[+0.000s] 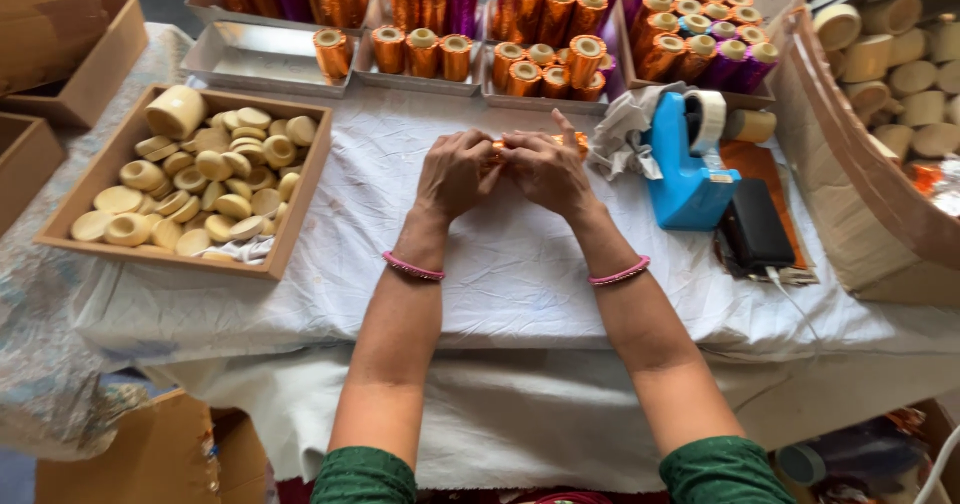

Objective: The person wraps wooden bottle-shaped objects in foil by hand, folding and smoothing the foil around each item.

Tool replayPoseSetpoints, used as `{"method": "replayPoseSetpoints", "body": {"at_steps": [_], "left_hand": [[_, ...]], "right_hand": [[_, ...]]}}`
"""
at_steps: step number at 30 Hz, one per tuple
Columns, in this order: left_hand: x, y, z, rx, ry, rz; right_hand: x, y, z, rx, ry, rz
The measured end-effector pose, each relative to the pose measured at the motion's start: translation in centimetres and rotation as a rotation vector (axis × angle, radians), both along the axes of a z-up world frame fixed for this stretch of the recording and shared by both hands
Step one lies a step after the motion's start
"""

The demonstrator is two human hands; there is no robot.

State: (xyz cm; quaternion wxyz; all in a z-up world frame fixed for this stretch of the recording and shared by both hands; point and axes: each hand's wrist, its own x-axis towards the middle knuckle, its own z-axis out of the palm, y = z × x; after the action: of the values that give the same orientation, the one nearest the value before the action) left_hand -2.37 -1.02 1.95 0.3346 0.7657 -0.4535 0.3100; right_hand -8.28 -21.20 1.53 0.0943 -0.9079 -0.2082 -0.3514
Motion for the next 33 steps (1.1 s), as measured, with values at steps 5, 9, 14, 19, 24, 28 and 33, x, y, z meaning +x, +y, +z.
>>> {"method": "replayPoseSetpoints", "body": {"at_steps": [5, 9, 14, 19, 24, 28, 33], "left_hand": [[0.8, -0.6, -1.3, 0.057, -0.018, 0.065], [0.4, -0.5, -0.9, 0.075, -0.018, 0.117], [0.3, -0.6, -0.9, 0.064, -0.005, 0.124], [-0.2, -0.4, -0.1, 0.079, 0.006, 0.151], [0.2, -0.4, -0.6, 0.073, 0.032, 0.134], [0.3, -0.5, -0.8, 0.081, 0.023, 0.150], [0.3, -0.5, -0.8, 0.098, 0.031, 0.161]], "right_hand": [[-1.0, 0.8, 0.6, -0.044, -0.005, -0.126], [-3.1, -1.0, 0.7, -0.164, -0.003, -0.201], [-10.0, -10.6, 6.0, -0.034, -0.034, -0.463], [-14.0, -20.5, 6.3, 0.252, 0.049, -0.823], [-14.8, -22.2, 5.2, 0.971, 0.711, -0.859], [-14.7, -20.8, 6.1, 1.083, 0.723, -0.774], [-13.4, -19.2, 7.1, 1.098, 0.854, -0.774]]}}
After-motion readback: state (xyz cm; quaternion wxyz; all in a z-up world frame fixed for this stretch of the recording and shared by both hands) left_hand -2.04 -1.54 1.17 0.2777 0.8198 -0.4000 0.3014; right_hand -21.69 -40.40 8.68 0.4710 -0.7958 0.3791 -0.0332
